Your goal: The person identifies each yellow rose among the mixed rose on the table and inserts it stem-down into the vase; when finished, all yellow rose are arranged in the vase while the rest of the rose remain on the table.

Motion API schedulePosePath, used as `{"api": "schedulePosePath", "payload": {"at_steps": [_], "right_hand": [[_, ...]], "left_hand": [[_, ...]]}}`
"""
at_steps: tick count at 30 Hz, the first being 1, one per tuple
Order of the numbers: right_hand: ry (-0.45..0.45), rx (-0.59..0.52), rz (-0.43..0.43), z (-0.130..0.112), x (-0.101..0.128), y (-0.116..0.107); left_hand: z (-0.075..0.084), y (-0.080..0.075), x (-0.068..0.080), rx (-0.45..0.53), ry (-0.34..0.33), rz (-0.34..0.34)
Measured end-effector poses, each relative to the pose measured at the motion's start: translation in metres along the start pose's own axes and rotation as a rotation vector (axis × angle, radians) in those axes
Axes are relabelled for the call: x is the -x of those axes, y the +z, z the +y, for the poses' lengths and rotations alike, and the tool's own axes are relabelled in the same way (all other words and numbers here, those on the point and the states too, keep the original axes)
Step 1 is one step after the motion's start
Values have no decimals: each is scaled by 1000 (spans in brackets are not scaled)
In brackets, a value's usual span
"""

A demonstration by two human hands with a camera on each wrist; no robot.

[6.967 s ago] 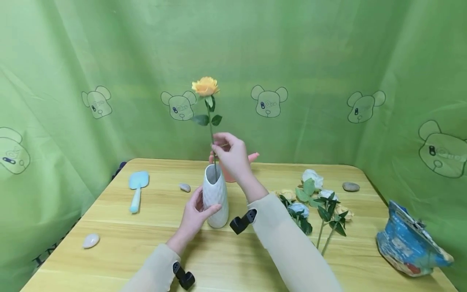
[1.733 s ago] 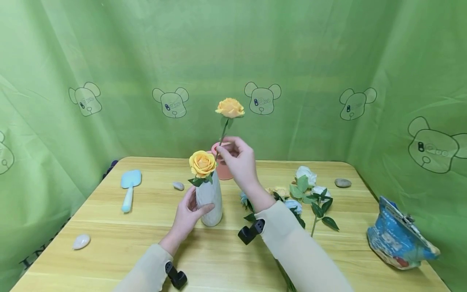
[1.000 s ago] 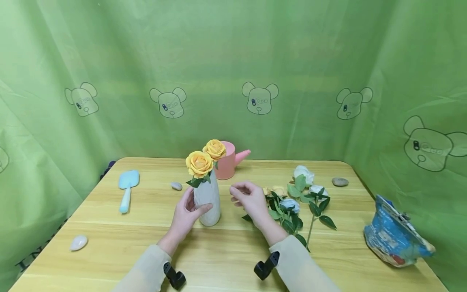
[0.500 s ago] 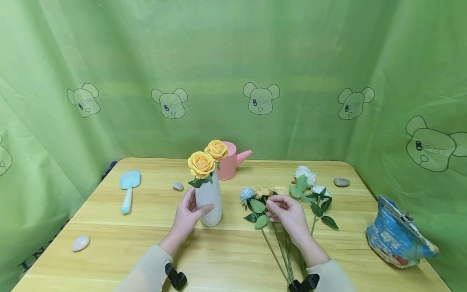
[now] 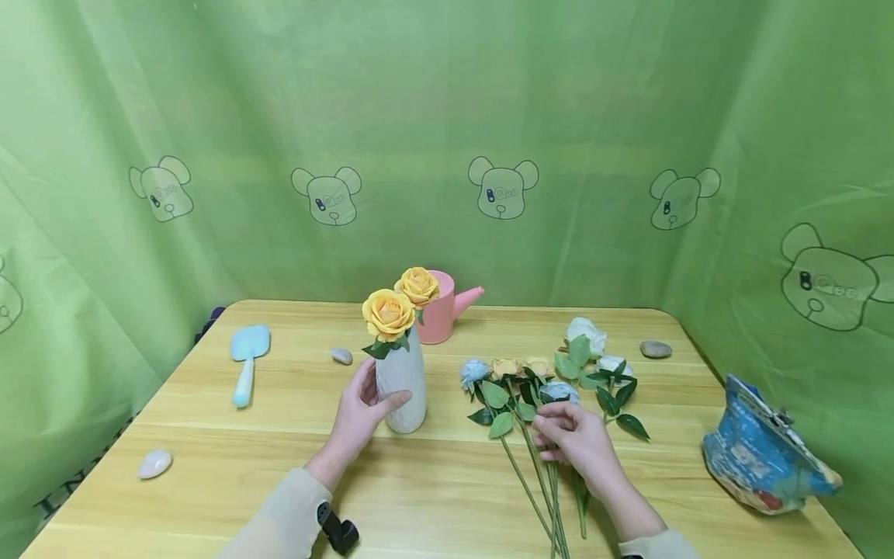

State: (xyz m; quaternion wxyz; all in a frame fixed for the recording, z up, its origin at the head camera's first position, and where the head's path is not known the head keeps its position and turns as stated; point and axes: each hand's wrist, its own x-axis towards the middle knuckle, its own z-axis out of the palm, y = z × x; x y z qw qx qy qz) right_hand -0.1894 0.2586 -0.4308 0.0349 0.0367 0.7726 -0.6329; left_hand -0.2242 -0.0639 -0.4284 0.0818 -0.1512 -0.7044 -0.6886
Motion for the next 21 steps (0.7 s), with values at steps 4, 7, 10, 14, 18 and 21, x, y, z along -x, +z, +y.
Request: {"api": "schedulePosePath", "payload": {"at_steps": [4, 7, 10, 14, 18, 21], "right_hand": [[10, 31, -29, 2, 1, 0], [21, 58, -33, 2, 0, 1], [24, 114, -49, 0, -1, 3], [28, 190, -77, 0, -4, 6], [56, 215, -63, 1, -7, 8], [77, 217, -50, 2, -9, 10]], "left_hand": [[1, 0, 0, 8, 2, -3], [1, 0, 0, 8, -7, -6], [1, 0, 0, 5, -20, -11], [1, 0, 0, 11, -21, -10], [1, 0, 1, 11, -21, -9], [1, -1, 1, 8, -21, -10]]}}
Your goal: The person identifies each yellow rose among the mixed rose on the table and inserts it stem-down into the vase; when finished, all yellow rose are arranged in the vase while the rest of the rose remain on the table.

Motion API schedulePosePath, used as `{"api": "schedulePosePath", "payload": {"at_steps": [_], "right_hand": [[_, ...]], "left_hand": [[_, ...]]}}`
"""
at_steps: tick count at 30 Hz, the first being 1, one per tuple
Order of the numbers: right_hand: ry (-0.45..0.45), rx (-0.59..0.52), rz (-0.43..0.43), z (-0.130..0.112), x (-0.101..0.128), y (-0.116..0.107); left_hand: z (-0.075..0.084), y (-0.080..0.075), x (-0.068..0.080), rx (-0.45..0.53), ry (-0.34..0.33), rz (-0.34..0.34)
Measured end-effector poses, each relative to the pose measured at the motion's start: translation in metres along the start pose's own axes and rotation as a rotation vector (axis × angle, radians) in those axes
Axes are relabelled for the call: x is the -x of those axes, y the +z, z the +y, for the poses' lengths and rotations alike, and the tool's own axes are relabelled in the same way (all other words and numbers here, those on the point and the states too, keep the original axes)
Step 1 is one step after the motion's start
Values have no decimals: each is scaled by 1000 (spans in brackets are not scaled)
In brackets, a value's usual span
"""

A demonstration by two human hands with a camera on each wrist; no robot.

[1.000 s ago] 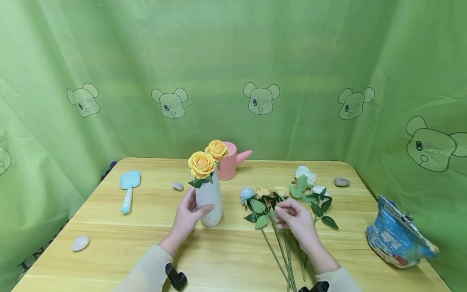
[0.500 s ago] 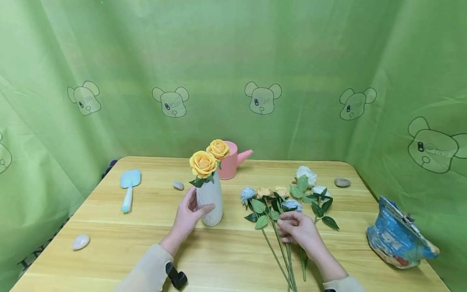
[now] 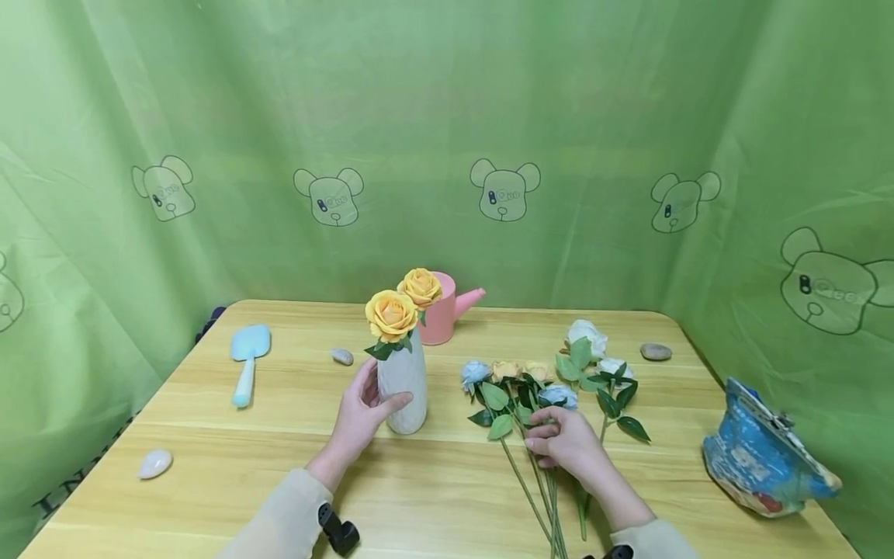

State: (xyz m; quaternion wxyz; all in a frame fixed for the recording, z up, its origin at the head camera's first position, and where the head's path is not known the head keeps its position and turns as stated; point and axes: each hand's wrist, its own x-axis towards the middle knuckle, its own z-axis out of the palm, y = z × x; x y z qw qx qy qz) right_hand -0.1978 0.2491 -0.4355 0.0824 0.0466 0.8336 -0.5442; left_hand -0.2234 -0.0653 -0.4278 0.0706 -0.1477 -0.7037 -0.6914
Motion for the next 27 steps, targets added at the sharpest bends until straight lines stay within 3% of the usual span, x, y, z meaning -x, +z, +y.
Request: {"api": "schedulePosePath", "payload": {"at_steps": [14, 27], "right_hand": [[16, -4, 26, 4, -2, 4], [-64, -55, 27, -9, 5, -6]], "left_hand": [[0, 2, 1, 12, -4, 7], [1, 2, 1, 10, 3, 1]]}}
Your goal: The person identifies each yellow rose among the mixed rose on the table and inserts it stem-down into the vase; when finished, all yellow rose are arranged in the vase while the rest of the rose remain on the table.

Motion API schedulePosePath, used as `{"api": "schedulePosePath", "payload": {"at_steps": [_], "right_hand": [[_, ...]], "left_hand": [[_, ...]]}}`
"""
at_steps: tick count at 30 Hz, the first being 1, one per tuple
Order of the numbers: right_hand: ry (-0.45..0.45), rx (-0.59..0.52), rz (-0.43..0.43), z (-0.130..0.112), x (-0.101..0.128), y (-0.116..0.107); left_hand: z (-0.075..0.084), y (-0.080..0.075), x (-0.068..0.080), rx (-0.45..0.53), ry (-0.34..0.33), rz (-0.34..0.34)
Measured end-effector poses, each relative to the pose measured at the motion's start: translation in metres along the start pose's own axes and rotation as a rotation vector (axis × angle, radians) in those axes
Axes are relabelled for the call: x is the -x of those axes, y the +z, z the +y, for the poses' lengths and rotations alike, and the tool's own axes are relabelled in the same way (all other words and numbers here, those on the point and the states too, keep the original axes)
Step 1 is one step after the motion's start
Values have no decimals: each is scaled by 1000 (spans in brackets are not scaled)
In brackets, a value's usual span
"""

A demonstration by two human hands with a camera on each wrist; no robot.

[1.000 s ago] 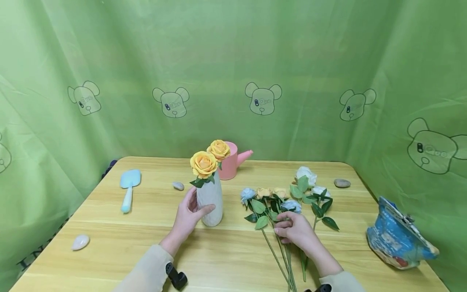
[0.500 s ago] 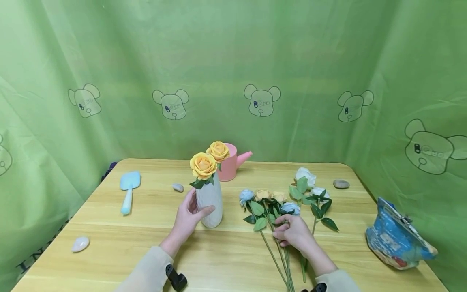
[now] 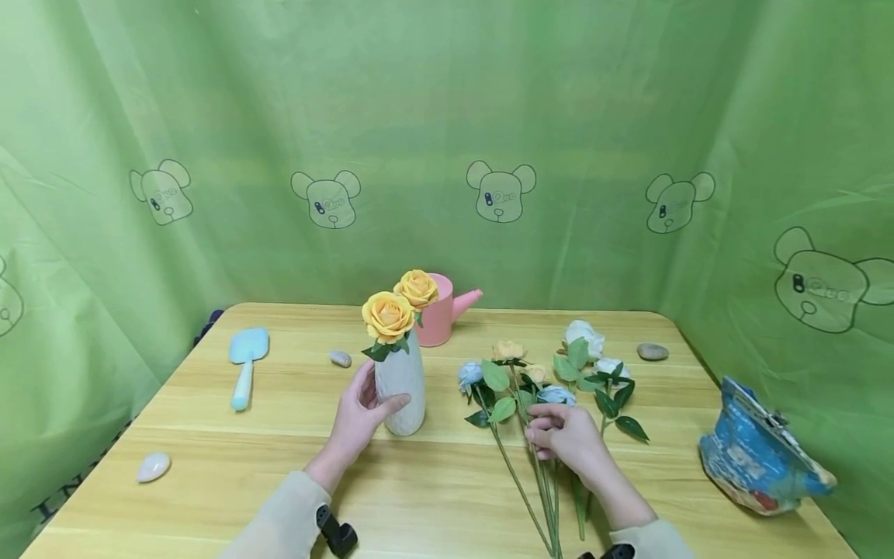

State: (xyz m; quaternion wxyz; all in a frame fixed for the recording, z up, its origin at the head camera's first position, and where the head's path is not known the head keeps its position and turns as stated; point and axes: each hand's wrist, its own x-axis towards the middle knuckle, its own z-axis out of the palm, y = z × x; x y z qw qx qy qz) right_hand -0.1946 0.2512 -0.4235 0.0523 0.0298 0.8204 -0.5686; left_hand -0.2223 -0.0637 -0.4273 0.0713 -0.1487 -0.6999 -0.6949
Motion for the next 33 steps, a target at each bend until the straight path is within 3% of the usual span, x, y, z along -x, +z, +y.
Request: {"api": "schedulePosePath", "payload": {"at_steps": [10, 19, 33], "right_hand": [[-146, -40, 58, -26, 1, -5], [-286, -152, 142, -75, -4, 4], [-564, -559, 183, -147, -4, 40]], "left_hand": [[-2, 0, 0, 0, 0, 2], [-2, -2, 0, -2, -2, 6], [-4, -1, -1, 15, 21, -4]]}}
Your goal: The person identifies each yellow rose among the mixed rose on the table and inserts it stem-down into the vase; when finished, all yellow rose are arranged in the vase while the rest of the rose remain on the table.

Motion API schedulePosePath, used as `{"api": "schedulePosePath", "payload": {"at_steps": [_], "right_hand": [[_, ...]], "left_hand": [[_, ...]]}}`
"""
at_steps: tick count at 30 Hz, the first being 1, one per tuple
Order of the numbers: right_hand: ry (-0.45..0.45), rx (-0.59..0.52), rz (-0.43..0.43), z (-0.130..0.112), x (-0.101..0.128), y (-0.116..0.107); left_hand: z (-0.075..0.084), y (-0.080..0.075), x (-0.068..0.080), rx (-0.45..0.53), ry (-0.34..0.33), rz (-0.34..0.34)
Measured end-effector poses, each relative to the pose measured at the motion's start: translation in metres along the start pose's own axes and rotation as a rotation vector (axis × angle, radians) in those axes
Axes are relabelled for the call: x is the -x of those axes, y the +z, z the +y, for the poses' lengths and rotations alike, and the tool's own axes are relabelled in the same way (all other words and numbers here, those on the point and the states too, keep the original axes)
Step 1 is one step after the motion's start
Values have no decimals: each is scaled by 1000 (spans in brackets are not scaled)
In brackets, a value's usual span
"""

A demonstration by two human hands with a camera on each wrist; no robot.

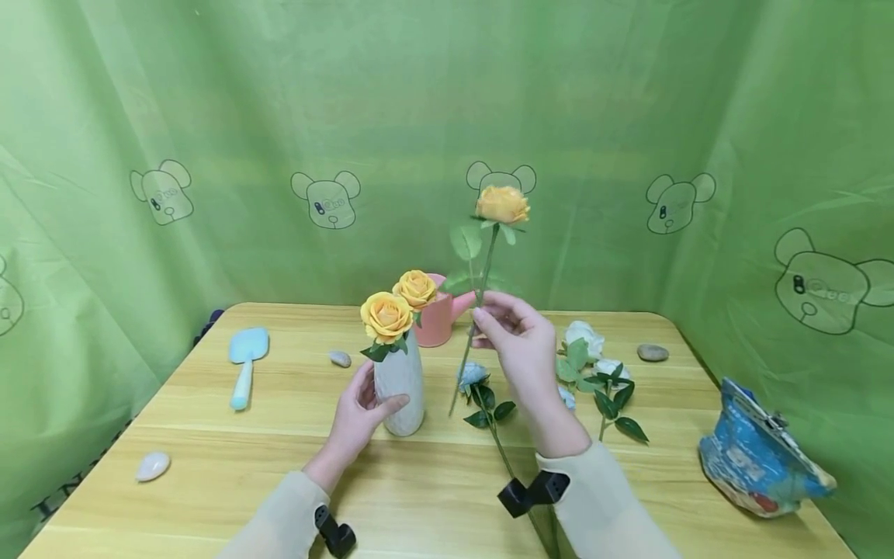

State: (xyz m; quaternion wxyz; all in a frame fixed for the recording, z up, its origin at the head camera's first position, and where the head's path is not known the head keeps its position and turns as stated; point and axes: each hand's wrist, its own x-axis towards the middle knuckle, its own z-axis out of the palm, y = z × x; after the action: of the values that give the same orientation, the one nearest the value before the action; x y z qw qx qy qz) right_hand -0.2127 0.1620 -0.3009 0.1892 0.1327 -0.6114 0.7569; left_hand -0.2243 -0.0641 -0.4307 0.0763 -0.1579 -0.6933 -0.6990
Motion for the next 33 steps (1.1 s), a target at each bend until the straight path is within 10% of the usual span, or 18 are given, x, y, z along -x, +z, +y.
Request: {"api": "schedulePosePath", "payload": {"at_steps": [13, 33], "right_hand": [[-218, -322, 166, -16, -13, 43], [-412, -260, 86, 9, -23, 57]], "left_hand": [[0, 0, 0, -5, 6, 5], [-3, 0, 0, 18, 9, 6]]}}
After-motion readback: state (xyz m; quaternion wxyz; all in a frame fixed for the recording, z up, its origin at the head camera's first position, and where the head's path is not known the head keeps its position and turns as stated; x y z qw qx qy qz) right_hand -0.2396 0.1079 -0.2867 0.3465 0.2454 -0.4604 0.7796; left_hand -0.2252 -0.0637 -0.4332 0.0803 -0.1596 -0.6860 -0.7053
